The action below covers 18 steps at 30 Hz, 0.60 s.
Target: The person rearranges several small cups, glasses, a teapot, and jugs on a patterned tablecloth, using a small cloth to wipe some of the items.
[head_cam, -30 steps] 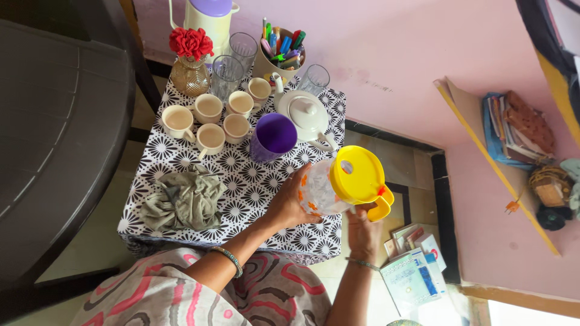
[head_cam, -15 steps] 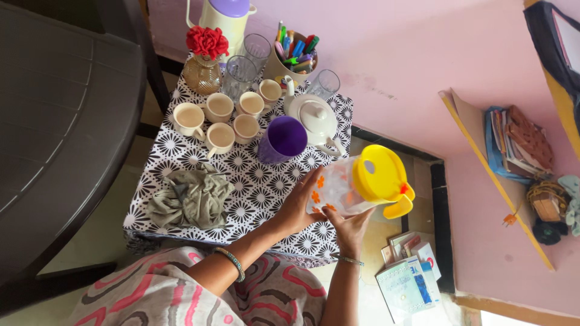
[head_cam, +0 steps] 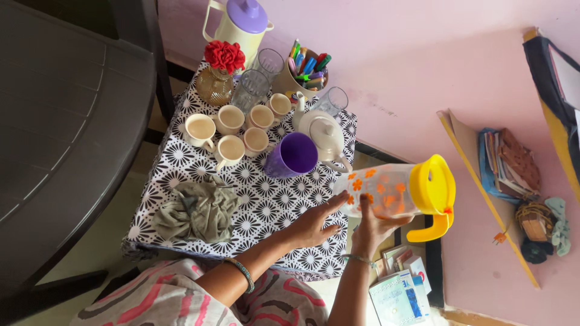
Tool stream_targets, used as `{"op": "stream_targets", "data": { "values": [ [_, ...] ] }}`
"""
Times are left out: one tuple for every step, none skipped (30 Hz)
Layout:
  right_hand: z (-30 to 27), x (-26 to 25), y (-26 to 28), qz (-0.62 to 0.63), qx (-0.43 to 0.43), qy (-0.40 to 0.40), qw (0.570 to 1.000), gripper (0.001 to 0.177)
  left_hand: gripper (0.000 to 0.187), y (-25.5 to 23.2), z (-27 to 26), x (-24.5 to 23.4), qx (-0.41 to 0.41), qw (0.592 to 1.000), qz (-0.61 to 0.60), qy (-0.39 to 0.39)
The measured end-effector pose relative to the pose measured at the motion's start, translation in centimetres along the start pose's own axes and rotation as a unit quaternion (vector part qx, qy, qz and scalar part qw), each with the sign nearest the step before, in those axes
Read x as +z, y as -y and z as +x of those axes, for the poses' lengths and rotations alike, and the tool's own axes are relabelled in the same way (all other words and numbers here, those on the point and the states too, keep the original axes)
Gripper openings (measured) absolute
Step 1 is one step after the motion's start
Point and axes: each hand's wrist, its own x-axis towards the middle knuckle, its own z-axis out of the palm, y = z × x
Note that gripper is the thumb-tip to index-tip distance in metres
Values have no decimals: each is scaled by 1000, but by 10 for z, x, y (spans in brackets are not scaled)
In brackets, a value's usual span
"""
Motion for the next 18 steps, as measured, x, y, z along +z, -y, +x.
{"op": "stream_targets", "data": {
  "values": [
    [8, 6, 0, -20, -17, -5, 1000, 123, 82, 2, 3, -3, 5, 1000, 0, -8],
    [16, 12, 0, -41, -33, -10, 999, 125, 82, 4, 6, -6, 11, 1000, -1, -17],
    [25, 17, -2, -23, -43, -1, 999, 125, 81, 5, 8, -10, 15, 1000, 11, -26],
    [35, 21, -5, -5, -54, 7, 999, 126, 79, 6, 9, -13, 19, 999, 23, -34],
    [45, 24, -10, 14, -63, 14, 998, 127, 78, 6, 10, -17, 23, 998, 34, -43],
    [56, 27, -17, -27, -73, 9, 997, 127, 78, 5, 11, -21, 31, 997, 35, -57],
    [68, 30, -27, -68, -82, 3, 994, 127, 77, 2, 12, -24, 38, 996, 35, -70],
    [79, 33, -38, -109, -91, -3, 990, 127, 77, -3, 12, -26, 46, 995, 35, -84],
    [90, 36, -50, -121, -101, 6, 987, 127, 71, -10, 13, -29, 67, 991, 81, -84],
    [101, 39, -63, -134, -112, 15, 985, 127, 66, -18, 13, -32, 88, 984, 127, -85],
    [110, 43, -75, -146, -123, 24, 981, 127, 61, -27, 14, -35, 110, 975, 173, -86],
    [118, 49, -86, -156, -141, 27, 977, 127, 61, -36, 16, -41, 133, 950, 252, -130],
    [125, 55, -95, -166, -160, 29, 973, 127, 61, -44, 18, -49, 156, 916, 328, -172],
    [131, 59, -101, -177, -178, 31, 967, 128, 62, -52, 21, -58, 178, 873, 401, -213],
    [134, 65, -105, -131, -148, 38, 980, 126, 70, -59, 24, -69, 138, 870, 402, -251],
    [133, 71, -110, -85, -116, 46, 988, 125, 79, -64, 27, -81, 97, 863, 403, -288],
    [132, 76, -113, -38, -84, 54, 994, 125, 88, -67, 27, -91, 56, 854, 403, -325],
    [137, 80, -115, -74, -98, 47, 991, 124, 97, -69, 26, -98, 55, 847, 402, -343]
  ]
}}
